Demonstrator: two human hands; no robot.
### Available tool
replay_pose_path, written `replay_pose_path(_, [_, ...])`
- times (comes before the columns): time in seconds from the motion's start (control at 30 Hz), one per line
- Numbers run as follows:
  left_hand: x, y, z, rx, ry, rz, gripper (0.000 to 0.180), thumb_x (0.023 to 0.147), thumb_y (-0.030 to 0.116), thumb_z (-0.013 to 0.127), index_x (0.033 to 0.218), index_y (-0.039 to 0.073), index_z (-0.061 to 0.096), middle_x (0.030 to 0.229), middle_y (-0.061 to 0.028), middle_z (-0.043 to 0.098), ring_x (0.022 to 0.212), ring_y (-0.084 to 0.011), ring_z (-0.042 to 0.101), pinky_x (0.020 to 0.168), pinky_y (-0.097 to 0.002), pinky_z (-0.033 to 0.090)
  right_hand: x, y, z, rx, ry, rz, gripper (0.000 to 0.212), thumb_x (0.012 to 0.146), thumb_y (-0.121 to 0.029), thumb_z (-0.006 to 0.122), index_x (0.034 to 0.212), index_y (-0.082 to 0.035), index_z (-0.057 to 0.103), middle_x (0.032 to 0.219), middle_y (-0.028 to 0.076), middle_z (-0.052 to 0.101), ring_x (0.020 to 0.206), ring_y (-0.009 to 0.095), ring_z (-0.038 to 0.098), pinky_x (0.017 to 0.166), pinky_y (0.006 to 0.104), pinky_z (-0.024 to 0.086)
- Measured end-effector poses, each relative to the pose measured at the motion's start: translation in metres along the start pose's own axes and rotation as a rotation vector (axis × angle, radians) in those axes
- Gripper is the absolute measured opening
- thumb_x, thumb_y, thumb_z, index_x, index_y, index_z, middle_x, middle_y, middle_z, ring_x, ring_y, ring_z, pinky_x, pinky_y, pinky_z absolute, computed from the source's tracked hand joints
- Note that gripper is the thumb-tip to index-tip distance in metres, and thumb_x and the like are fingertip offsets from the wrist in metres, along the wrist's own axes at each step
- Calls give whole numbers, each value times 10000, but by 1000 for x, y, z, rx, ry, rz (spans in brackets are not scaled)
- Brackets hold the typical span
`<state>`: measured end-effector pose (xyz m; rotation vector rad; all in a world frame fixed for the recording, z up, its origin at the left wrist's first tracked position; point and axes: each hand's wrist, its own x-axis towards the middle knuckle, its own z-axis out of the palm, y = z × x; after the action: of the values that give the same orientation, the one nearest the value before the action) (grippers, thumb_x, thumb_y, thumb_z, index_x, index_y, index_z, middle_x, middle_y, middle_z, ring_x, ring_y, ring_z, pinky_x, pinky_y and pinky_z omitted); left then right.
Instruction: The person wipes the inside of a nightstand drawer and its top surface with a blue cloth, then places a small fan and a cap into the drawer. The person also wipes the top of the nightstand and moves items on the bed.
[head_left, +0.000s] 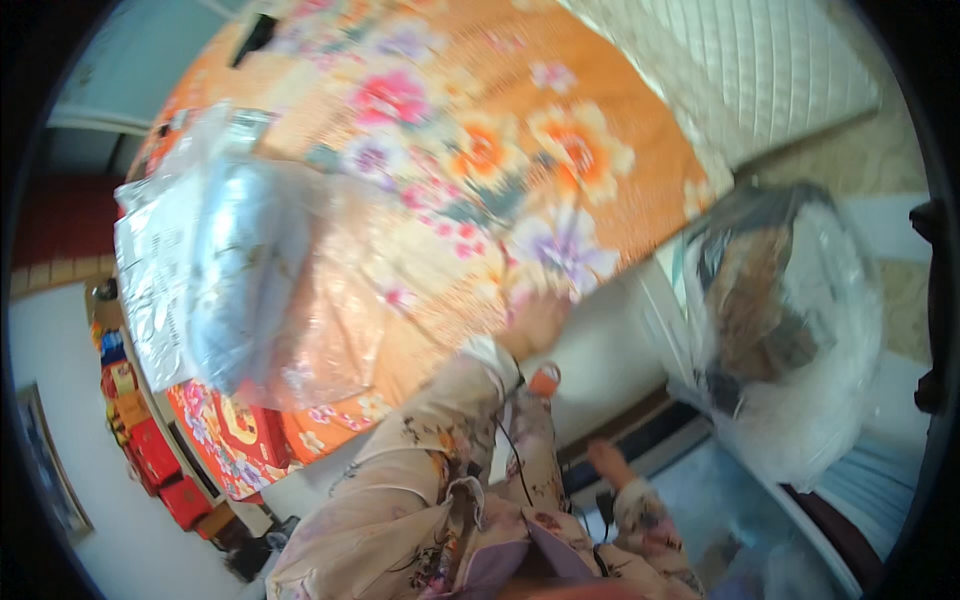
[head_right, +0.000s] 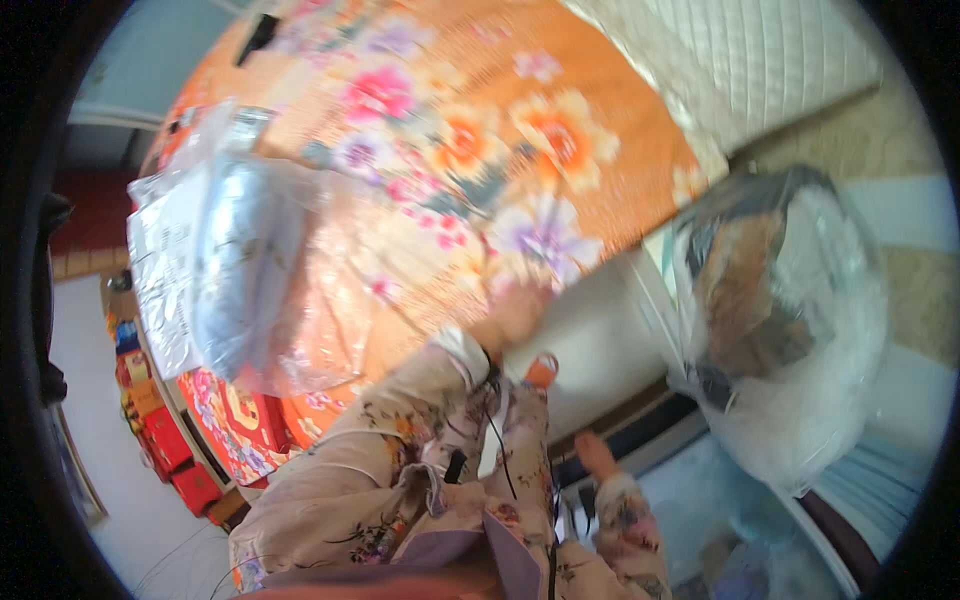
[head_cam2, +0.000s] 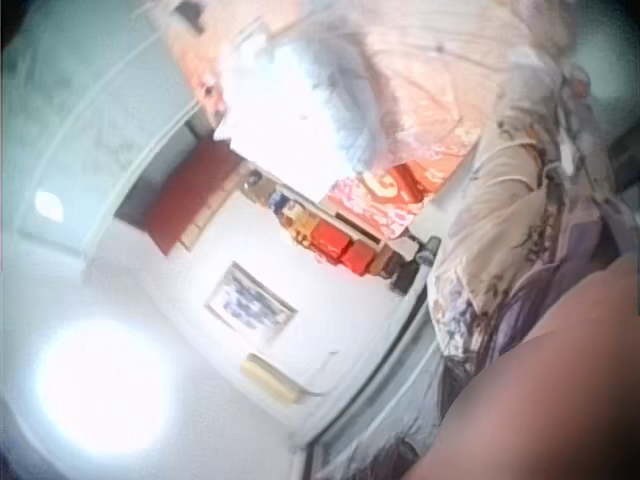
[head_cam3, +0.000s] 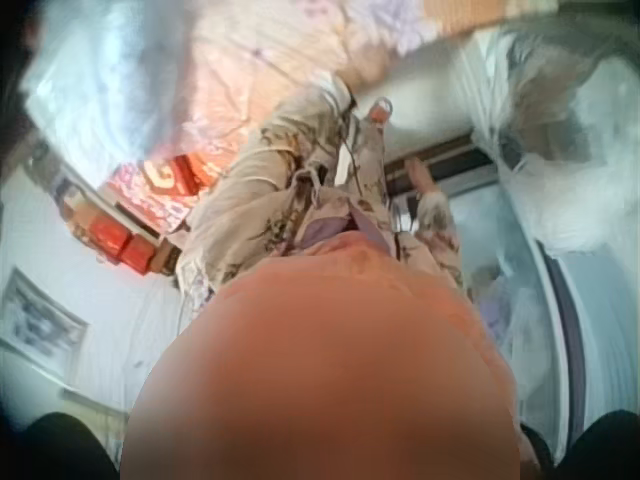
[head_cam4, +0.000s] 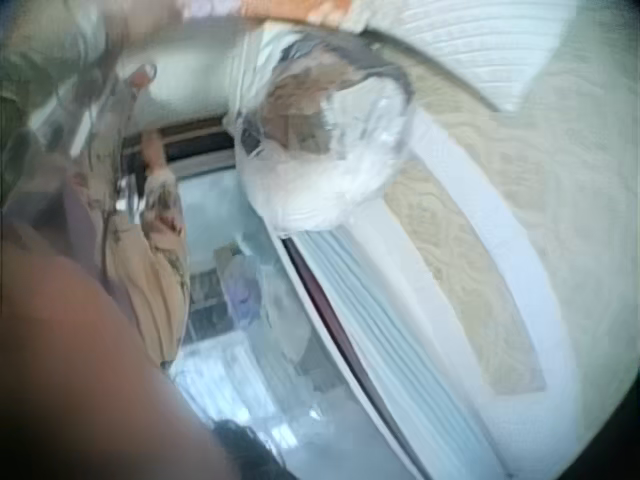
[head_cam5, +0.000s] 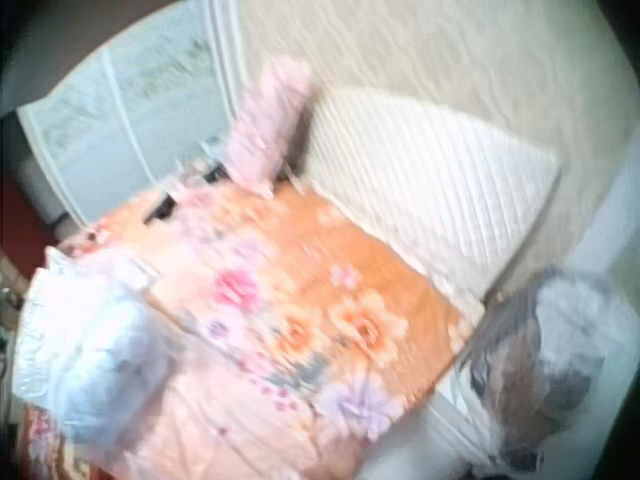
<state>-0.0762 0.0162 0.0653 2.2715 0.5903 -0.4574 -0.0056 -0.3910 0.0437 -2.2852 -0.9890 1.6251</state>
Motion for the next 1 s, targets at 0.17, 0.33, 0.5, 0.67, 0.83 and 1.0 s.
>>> replay_pose_path(0.17, [-176,4,45,-128,-10,102,465,815,236,556,1215,9,480,1155,-237,551,1045,-411,543,871,-459,451,-70,10,-8,137,-180,243,347,878,-323,533,892,12,623,914,206,650,826,366,627,753,459,496])
replay_pose_path(0.33, [-378,-42,87,-134,-28,-520,299,855,295,511,985,55,634,986,-192,640,949,-370,602,825,-469,476,-28,26,-57,-830,-403,-361,261,763,-297,613,835,-52,666,869,188,651,810,380,623,725,477,499])
replay_pose_path(0.5, [-532,-31,168,-697,518,-1141,383,855,313,499,1054,17,640,1060,-211,635,997,-385,595,893,-440,459,23,-31,-109,-639,-319,-387,191,824,-216,565,820,-38,635,806,156,652,691,335,624,609,431,502])
replay_pose_path(0.67, [-606,50,270,-1167,844,-1307,394,861,308,516,1099,14,626,1058,-194,649,995,-330,611,868,-393,463,73,-151,-108,-844,-511,-422,226,879,-185,460,815,-38,619,753,127,635,595,217,633,473,348,467])
replay_pose_path(0.83, [-662,129,375,-1480,1000,-1517,398,848,304,526,1079,-3,629,1005,-186,661,922,-290,637,808,-375,485,90,-284,-39,-1261,-648,-751,175,830,-176,534,865,-24,612,795,109,654,646,216,642,546,375,525])
replay_pose_path(1.0, [-744,154,446,-1449,869,-1629,404,842,326,502,1001,-7,665,974,-221,663,935,-372,630,803,-422,484,50,-401,108,-1364,-690,-943,183,876,-228,506,777,-89,572,673,87,595,549,248,562,495,373,462])
